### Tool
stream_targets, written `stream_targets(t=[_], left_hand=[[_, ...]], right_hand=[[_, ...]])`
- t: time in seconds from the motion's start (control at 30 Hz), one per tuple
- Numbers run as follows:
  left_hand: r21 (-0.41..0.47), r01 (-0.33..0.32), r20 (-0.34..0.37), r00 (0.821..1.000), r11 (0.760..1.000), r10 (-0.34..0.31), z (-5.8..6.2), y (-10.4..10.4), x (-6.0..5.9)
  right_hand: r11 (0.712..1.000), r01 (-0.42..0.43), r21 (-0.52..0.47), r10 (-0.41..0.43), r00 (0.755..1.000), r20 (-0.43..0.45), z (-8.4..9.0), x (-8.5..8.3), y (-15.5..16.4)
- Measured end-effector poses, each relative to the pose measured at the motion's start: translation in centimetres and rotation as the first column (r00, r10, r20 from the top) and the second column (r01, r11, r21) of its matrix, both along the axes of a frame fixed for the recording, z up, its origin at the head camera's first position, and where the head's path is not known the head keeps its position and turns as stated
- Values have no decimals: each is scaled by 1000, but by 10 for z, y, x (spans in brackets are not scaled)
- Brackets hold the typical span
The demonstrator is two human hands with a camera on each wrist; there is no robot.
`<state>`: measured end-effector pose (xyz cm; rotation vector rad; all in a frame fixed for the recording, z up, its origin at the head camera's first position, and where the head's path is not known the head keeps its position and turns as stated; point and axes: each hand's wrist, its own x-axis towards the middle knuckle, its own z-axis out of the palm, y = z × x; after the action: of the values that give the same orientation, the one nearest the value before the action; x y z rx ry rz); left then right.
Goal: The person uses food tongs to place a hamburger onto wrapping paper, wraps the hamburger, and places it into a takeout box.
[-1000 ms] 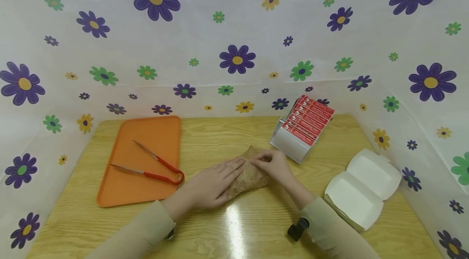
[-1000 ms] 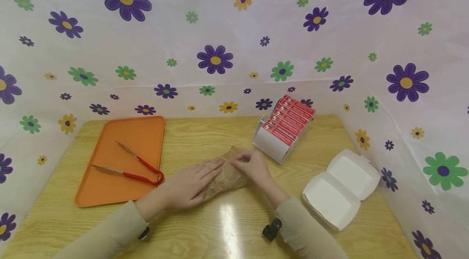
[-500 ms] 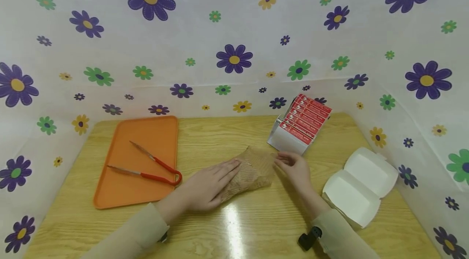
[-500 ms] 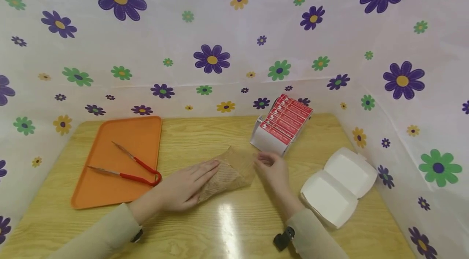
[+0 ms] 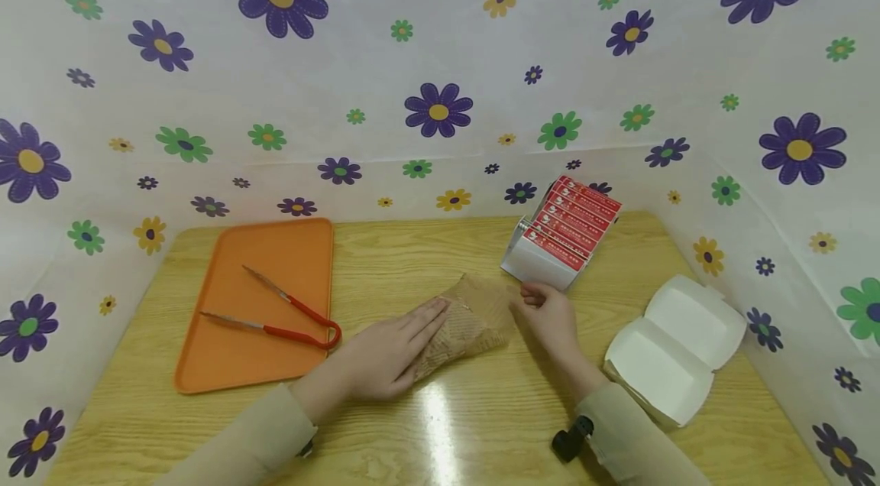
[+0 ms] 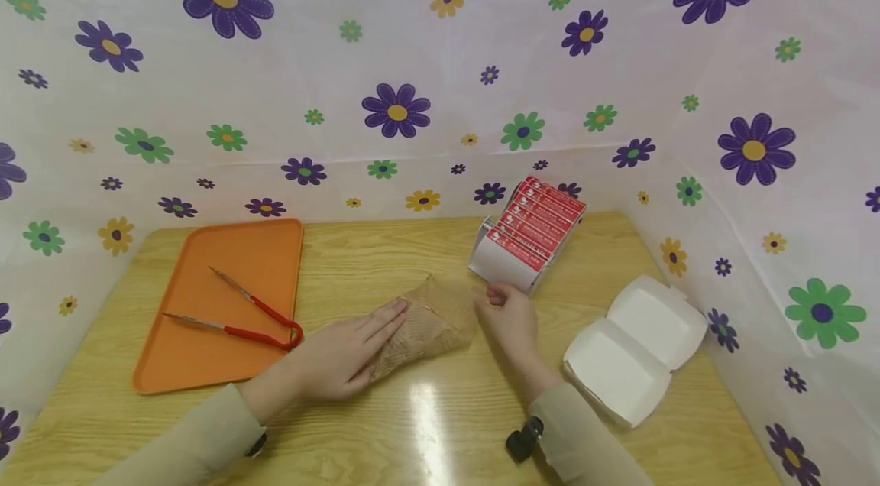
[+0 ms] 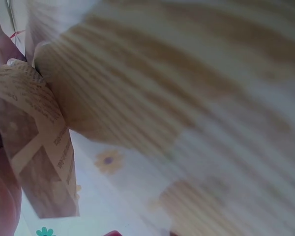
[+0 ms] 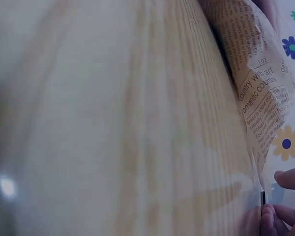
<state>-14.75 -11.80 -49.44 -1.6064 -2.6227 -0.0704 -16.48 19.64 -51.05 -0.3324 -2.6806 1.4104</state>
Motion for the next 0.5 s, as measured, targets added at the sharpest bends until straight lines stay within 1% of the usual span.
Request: stream_targets(t=[0.13,0.23,0.4,0.5], left_hand=[[3,-12,19,1000,1000,12,1,1,1],[12,-11,14,1000,1000,11,2,2,1],[25,-7,8,1000,1000,7,2,1,1],[22,-11,24,1000,1000,10,3,0,1]], right_hand=[[997,-5,73,3,1000,21,2,-3,-2],[995,-1,104,-3,999,40,2,-4,-4],[995,27,98,-34,997,75,2,-7,-6],[993,28,117,-37,996,76,3,-8,-7]])
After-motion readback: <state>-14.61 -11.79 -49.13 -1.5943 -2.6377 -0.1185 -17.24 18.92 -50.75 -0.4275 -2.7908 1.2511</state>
